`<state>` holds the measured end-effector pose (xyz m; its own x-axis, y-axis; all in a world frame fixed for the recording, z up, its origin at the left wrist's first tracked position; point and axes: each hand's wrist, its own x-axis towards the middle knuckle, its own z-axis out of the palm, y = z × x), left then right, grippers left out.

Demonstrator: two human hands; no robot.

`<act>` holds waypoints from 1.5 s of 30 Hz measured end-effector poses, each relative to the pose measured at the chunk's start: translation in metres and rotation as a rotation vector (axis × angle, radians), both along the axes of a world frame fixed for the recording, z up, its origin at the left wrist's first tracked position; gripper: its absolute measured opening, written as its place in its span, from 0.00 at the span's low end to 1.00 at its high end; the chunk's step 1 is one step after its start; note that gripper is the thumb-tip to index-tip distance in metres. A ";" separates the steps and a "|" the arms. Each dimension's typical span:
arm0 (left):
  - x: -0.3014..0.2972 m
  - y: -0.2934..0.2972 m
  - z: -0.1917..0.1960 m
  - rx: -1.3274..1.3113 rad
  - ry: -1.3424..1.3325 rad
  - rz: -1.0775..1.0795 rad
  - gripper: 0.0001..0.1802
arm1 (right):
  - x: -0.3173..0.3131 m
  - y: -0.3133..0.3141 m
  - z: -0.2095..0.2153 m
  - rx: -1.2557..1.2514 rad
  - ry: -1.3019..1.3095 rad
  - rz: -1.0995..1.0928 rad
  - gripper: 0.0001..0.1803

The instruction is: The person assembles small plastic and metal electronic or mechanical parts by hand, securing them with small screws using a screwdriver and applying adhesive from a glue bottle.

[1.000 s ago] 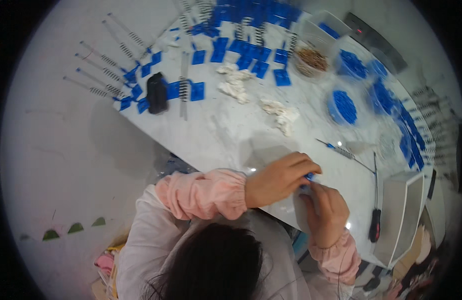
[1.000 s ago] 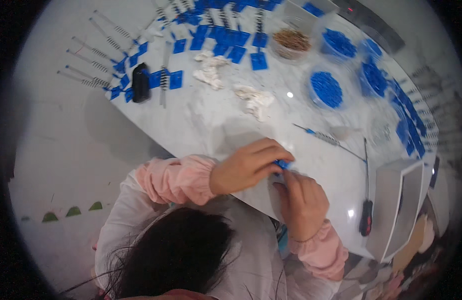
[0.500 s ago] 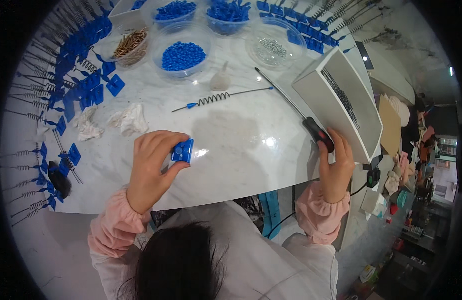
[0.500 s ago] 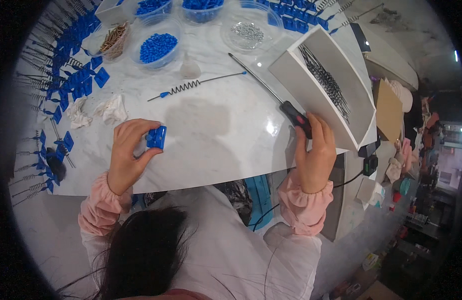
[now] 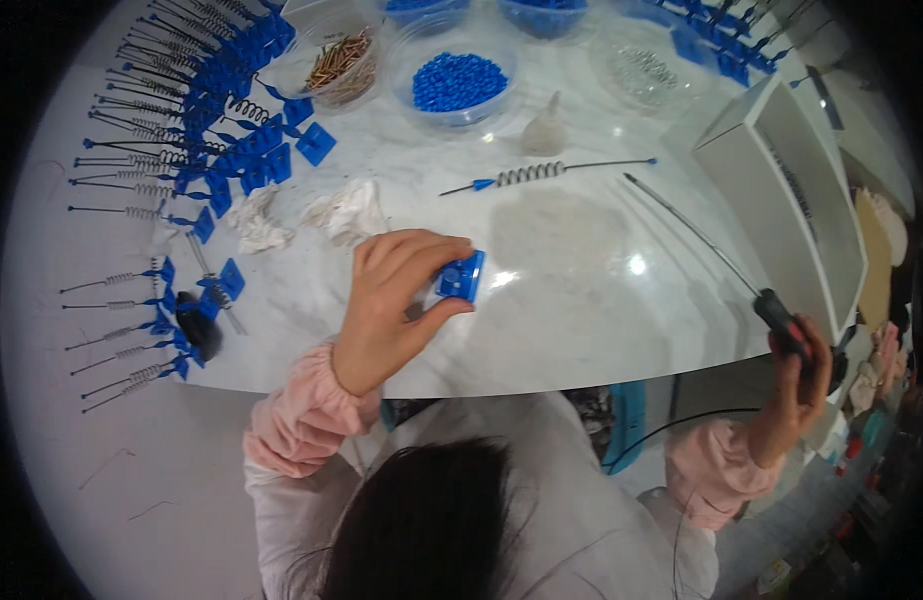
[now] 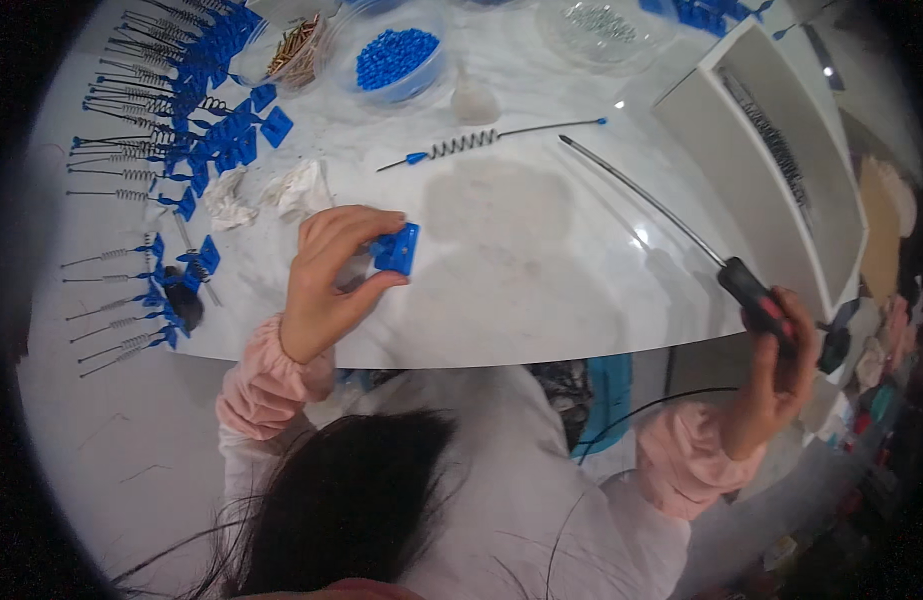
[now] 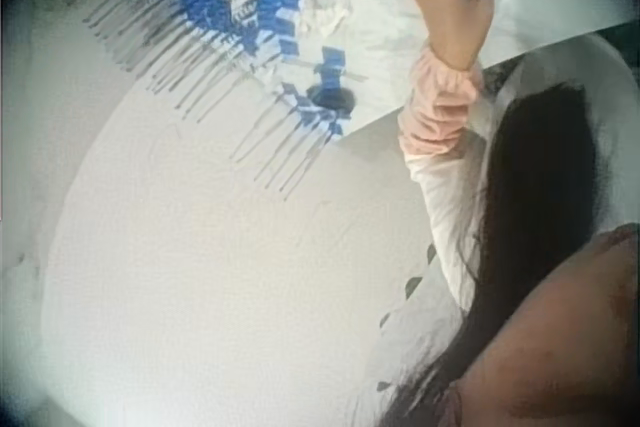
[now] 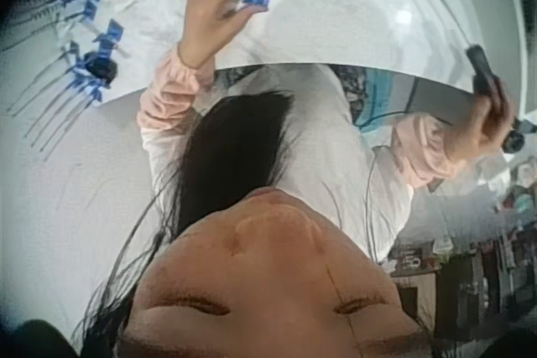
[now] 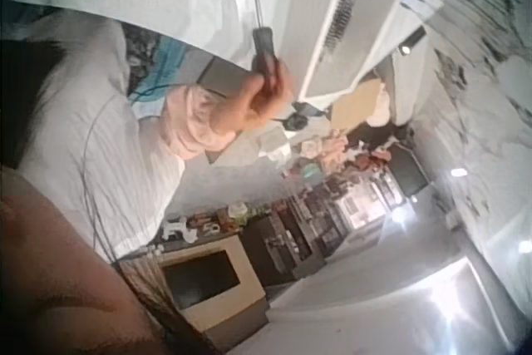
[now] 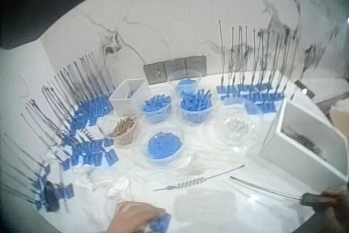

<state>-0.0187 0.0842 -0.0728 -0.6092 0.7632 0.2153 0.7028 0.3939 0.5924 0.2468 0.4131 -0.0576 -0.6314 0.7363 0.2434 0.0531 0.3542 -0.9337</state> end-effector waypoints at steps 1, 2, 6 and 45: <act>0.000 -0.001 -0.002 -0.027 0.002 -0.015 0.26 | 0.004 -0.004 0.000 -0.068 0.054 -0.008 0.20; 0.001 -0.002 -0.003 -0.011 -0.025 -0.018 0.26 | 0.006 -0.002 -0.003 -0.093 0.045 0.023 0.23; 0.002 -0.004 -0.004 -0.018 -0.092 -0.019 0.26 | 0.008 -0.013 -0.012 -0.275 0.085 0.069 0.26; 0.004 -0.009 -0.010 0.015 -0.073 0.021 0.21 | -0.039 -0.042 -0.030 -0.473 -0.069 0.194 0.23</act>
<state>-0.0151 0.0749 -0.0826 -0.6399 0.7468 0.1810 0.6489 0.3990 0.6479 0.2076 0.3712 -0.0880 -0.7698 0.6238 -0.1350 0.0954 -0.0968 -0.9907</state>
